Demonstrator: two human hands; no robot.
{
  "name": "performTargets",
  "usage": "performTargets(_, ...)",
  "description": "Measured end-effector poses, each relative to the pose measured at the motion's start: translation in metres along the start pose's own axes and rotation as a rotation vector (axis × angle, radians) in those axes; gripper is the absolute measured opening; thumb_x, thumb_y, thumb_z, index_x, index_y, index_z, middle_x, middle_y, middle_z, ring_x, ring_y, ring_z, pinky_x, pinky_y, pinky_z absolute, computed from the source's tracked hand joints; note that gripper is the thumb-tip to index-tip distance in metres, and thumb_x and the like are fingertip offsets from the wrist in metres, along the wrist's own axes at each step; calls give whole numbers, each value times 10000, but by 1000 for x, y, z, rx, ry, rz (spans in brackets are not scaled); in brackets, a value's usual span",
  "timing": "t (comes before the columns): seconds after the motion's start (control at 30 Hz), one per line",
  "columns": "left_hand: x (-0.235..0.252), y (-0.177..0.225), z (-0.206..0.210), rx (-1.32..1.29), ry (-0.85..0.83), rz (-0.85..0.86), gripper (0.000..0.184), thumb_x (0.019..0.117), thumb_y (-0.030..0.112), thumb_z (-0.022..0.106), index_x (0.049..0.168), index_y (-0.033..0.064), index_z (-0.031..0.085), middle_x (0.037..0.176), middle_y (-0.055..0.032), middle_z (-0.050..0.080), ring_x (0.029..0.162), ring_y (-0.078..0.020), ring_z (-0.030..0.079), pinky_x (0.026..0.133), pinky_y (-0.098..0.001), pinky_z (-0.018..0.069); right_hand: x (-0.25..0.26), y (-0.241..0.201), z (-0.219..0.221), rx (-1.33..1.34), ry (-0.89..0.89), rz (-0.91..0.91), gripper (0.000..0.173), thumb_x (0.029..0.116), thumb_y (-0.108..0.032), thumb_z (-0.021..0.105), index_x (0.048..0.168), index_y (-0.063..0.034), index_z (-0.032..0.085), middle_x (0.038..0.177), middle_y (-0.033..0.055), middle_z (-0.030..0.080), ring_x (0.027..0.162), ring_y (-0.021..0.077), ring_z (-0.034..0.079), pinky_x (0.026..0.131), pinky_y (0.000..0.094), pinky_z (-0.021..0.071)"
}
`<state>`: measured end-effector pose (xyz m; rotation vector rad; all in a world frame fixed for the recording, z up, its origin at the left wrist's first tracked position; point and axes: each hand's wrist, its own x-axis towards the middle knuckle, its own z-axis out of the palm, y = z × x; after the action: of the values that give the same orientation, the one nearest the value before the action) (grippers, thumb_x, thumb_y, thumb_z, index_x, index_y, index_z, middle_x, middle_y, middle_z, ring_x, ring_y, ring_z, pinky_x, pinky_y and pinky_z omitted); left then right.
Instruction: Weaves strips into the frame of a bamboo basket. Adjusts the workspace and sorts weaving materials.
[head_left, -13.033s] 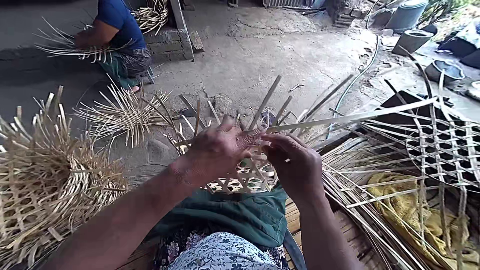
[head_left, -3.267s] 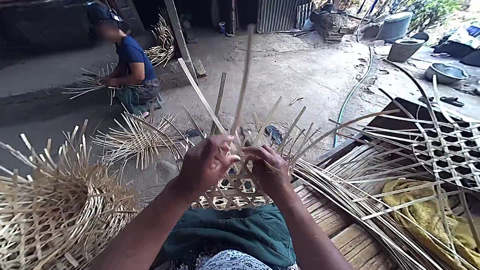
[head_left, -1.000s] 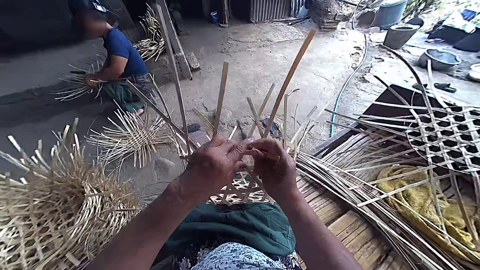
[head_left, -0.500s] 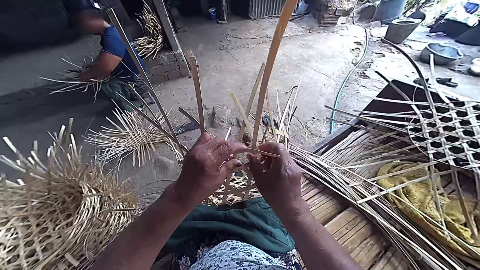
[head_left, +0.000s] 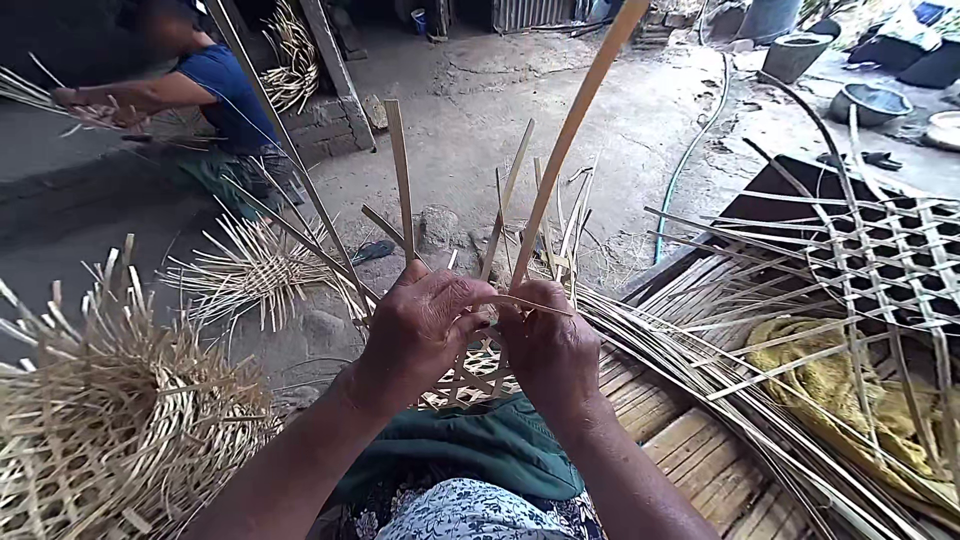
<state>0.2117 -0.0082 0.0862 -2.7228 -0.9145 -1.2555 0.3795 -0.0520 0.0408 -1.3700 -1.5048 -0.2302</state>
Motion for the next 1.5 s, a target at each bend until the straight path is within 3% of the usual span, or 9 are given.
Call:
performTargets(0.2, 0, 3, 3, -1, 12, 0, 179, 901, 214, 755, 1060, 132, 769, 923, 15, 713, 827, -136, 567, 741, -306, 434, 5, -4, -13, -66, -72, 8, 357, 977, -129, 588, 1316, -79, 688, 798, 87, 673, 627, 199, 630, 554, 354, 533)
performTargets(0.37, -1, 2, -7, -151, -43, 5, 126, 914, 227, 745, 1008, 144, 760, 917, 58, 708, 850, -77, 566, 768, -276, 433, 12, -12, -35, -38, -108, 18, 248, 926, -183, 703, 1161, -191, 784, 804, 72, 603, 681, 194, 594, 570, 347, 487)
performTargets(0.57, -12, -34, 2, -532, 6, -125, 90, 876, 136, 728, 946, 187, 702, 904, 107, 676, 900, -20, 584, 883, -257, 445, 25, 32, -13, 989, -470, 141, 83, 853, 27, 757, 906, -35, 740, 865, 30, 694, 766, 80, 663, 693, 233, 590)
performTargets(0.73, -12, -31, 10, -26, 55, -34, 191, 965, 116, 631, 1069, 93, 789, 963, -39, 723, 902, -181, 602, 829, -357, 472, 27, 34, -6, 1086, -435, 219, 175, 889, -87, 773, 1044, -40, 707, 928, 51, 740, 766, 121, 715, 709, 287, 632)
performTargets(0.9, -11, -15, 13, 118, 29, 5, 208, 946, 119, 641, 1068, 132, 809, 900, -74, 683, 871, -238, 609, 734, -348, 507, 27, 20, -12, 952, -246, 402, 109, 922, -44, 712, 987, -72, 629, 749, 44, 701, 519, 110, 648, 465, 250, 573)
performTargets(1.03, 1, -18, -8, -316, -164, -330, 377, 896, 136, 723, 1270, 113, 679, 886, 78, 687, 706, 1, 566, 629, -175, 485, 15, 25, -12, 656, -186, 111, 79, 924, -11, 671, 991, -52, 659, 858, 7, 673, 621, 48, 614, 544, 215, 564)
performTargets(1.17, 9, -23, -12, -440, -222, -455, 338, 963, 213, 700, 1295, 150, 706, 632, 72, 533, 512, -31, 460, 490, -213, 413, 4, 29, -6, 536, -201, -98, 191, 993, -77, 617, 1087, -125, 776, 855, 9, 614, 697, 28, 558, 596, 182, 494)
performTargets(1.3, 1, -23, -11, -771, -152, -427, 104, 957, 27, 672, 1037, 87, 700, 793, 49, 655, 643, -6, 602, 596, -163, 542, 0, 27, -7, 531, -198, -98, 275, 984, -44, 614, 1143, -175, 796, 843, 20, 583, 720, 41, 540, 630, 183, 472)
performTargets(1.5, -11, -27, 2, -743, -46, -227, 78, 997, 46, 622, 1065, 23, 653, 1010, -25, 702, 882, -70, 695, 798, -242, 604, 3, 30, -14, 404, -228, -23, 320, 983, -37, 591, 1167, -204, 794, 838, 7, 551, 697, 28, 519, 597, 171, 459)
